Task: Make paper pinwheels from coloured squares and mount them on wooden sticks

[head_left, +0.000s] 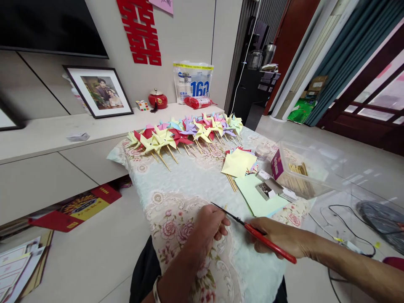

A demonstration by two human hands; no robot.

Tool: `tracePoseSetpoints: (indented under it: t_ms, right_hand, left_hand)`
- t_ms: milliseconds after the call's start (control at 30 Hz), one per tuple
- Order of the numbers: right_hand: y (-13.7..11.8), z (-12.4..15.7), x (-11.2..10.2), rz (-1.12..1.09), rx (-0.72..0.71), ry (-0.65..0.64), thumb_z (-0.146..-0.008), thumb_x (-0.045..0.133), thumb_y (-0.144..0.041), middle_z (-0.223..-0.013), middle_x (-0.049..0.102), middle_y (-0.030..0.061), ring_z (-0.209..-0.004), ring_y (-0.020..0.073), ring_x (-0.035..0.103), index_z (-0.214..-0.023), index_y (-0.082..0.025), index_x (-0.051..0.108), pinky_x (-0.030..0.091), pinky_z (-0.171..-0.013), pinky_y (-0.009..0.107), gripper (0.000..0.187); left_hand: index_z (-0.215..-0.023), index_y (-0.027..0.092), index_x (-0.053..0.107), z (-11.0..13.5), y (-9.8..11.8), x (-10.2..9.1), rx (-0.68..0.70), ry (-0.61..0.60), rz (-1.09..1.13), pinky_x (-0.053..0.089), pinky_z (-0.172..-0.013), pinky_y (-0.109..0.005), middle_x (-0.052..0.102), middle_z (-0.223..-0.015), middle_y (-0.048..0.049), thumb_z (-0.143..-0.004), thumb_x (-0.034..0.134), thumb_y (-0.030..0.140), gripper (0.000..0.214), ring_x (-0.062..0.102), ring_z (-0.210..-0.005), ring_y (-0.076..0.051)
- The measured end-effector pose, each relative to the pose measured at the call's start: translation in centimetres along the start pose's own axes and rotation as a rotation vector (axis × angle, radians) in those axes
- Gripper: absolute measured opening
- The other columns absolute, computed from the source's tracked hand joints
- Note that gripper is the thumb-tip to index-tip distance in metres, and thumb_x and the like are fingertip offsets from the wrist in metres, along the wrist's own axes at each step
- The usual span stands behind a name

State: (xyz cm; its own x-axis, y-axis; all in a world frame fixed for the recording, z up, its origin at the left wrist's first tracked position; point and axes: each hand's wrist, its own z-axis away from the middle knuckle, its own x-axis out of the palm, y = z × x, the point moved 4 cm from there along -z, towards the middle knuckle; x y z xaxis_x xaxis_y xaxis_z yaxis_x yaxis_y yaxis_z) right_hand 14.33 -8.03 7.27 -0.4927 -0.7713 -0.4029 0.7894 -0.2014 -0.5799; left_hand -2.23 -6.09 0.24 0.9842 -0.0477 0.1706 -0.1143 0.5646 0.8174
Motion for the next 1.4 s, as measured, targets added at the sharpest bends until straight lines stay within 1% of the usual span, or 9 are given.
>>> tracePoseSetpoints:
  t_ms: [367,533,800,967,1067,1133,1200,1300,1400]
  right_hand:
    - [1.2,-0.7,0.1,-0.106,0.005,-0.018,-0.059,0.052,-0.017,-0.058,0.038,-0.0077,-0.041,0.0041,0.032,-0.070,-0.021,0.045,0.017,-0.038,0.018,0.013]
    - [1.5,-0.9,0.2,-0.120,-0.005,-0.007,-0.058,0.052,-0.016,-0.057,0.037,-0.0077,-0.042,0.0046,0.033,-0.068,-0.020,0.045,0.018,-0.039,0.018,0.012]
    - [1.7,-0.9,0.2,-0.136,-0.002,0.004,-0.058,0.050,-0.015,-0.056,0.039,-0.0078,-0.042,0.0037,0.033,-0.068,-0.020,0.047,0.017,-0.037,0.016,0.011]
    - [2.7,-1.4,0.6,-0.185,0.001,-0.030,-0.058,0.050,-0.016,-0.053,0.036,-0.0085,-0.039,0.0047,0.031,-0.067,-0.021,0.047,0.023,-0.032,0.016,0.010]
    - [3.4,-1.6,0.8,-0.255,0.041,-0.062,-0.056,0.051,-0.017,-0.049,0.032,-0.0097,-0.036,0.0056,0.028,-0.067,-0.021,0.049,0.026,-0.029,0.017,0.012]
    - [3.4,-1.4,0.9,-0.346,0.056,-0.055,-0.055,0.052,-0.016,-0.048,0.031,-0.0105,-0.036,0.0054,0.024,-0.068,-0.022,0.050,0.025,-0.029,0.017,0.014]
    - [3.0,-0.9,0.9,-0.487,0.027,-0.012,-0.057,0.055,-0.018,-0.050,0.034,-0.0104,-0.038,0.0052,0.023,-0.071,-0.021,0.050,0.025,-0.031,0.017,0.016]
    - [1.9,-0.3,1.3,-0.629,-0.069,0.120,-0.066,0.065,-0.030,-0.057,0.049,-0.0064,-0.045,0.0064,0.032,-0.079,-0.020,0.052,0.025,-0.038,0.018,0.020]
    - [1.0,-0.2,2.4,-0.615,-0.159,0.283,-0.070,0.074,-0.044,-0.070,0.062,-0.0008,-0.054,0.0079,0.039,-0.083,-0.019,0.054,0.028,-0.045,0.019,0.035]
  left_hand:
    - [-0.054,0.018,0.054,-0.7,-0.4,0.0,0.011,-0.009,-0.106,0.023,-0.031,-0.021,0.064,-0.055,-0.0030,-0.075,0.063,0.026,0.024,0.045,-0.031,-0.008]
    - [-0.051,0.019,0.052,-0.7,-0.2,0.0,0.012,-0.003,-0.134,0.023,-0.031,-0.022,0.062,-0.052,-0.0023,-0.073,0.060,0.021,0.024,0.045,-0.030,-0.009]
    - [-0.055,0.019,0.053,-0.9,-0.4,0.0,0.007,0.009,-0.149,0.026,-0.030,-0.021,0.064,-0.054,-0.0020,-0.073,0.057,0.021,0.018,0.047,-0.031,-0.009]
    - [-0.058,0.019,0.053,-1.1,-0.5,0.0,0.006,0.004,-0.159,0.028,-0.029,-0.021,0.064,-0.054,-0.0002,-0.073,0.057,0.021,0.016,0.049,-0.032,-0.009]
    - [-0.061,0.019,0.052,-0.8,-0.4,-0.1,-0.010,0.007,-0.145,0.027,-0.029,-0.021,0.064,-0.055,0.0000,-0.072,0.059,0.021,0.014,0.050,-0.032,-0.010]
    - [-0.063,0.019,0.051,-0.3,-0.2,-0.2,0.001,0.014,-0.059,0.029,-0.030,-0.021,0.063,-0.054,0.0007,-0.071,0.062,0.021,0.014,0.051,-0.034,-0.011]
    - [-0.068,0.018,0.053,0.4,0.2,-0.4,0.050,0.012,0.111,0.034,-0.035,-0.020,0.063,-0.057,0.0014,-0.069,0.067,0.023,0.015,0.055,-0.041,-0.011]
    - [-0.079,0.015,0.061,1.6,0.8,-0.7,0.100,-0.021,0.385,0.044,-0.048,-0.021,0.064,-0.063,0.0010,-0.064,0.076,0.024,0.023,0.059,-0.051,-0.010]
    - [-0.091,0.011,0.068,2.2,1.1,-0.9,0.105,-0.057,0.575,0.051,-0.060,-0.023,0.067,-0.069,-0.0009,-0.056,0.086,0.021,0.041,0.063,-0.059,-0.011]
